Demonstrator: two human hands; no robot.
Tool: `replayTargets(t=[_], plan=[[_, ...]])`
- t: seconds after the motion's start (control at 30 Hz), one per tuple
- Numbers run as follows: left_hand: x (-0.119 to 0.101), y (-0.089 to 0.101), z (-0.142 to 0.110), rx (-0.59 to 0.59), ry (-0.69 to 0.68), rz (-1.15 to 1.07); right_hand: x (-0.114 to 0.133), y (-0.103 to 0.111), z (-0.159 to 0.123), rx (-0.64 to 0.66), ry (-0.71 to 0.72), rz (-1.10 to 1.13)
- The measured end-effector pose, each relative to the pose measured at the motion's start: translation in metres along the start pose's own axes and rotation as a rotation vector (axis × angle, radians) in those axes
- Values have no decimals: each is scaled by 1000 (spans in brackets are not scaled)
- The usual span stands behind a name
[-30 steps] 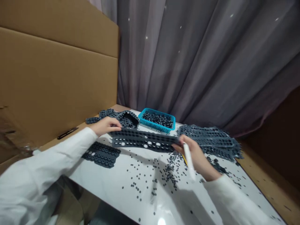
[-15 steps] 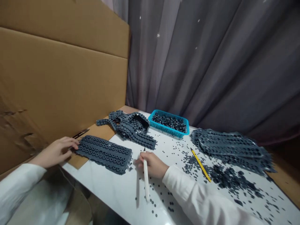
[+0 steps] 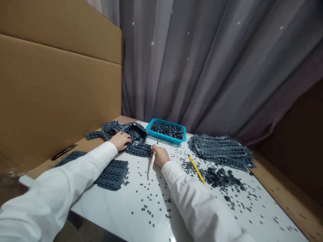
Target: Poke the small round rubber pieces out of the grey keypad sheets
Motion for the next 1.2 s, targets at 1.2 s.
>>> replayTargets(t=[1.2], plan=[[-171, -22, -92, 195, 302, -1056, -19, 97, -73, -425, -141, 1315]])
Point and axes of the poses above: each hand's wrist, its own z-axis towards the middle knuckle, its own y-axis out of the back of the hand, x = y × z, the point moved 9 cm from there along z, towards the middle knuckle, and after that the axes turned 14 degrees about y, right-handed, at the moved point
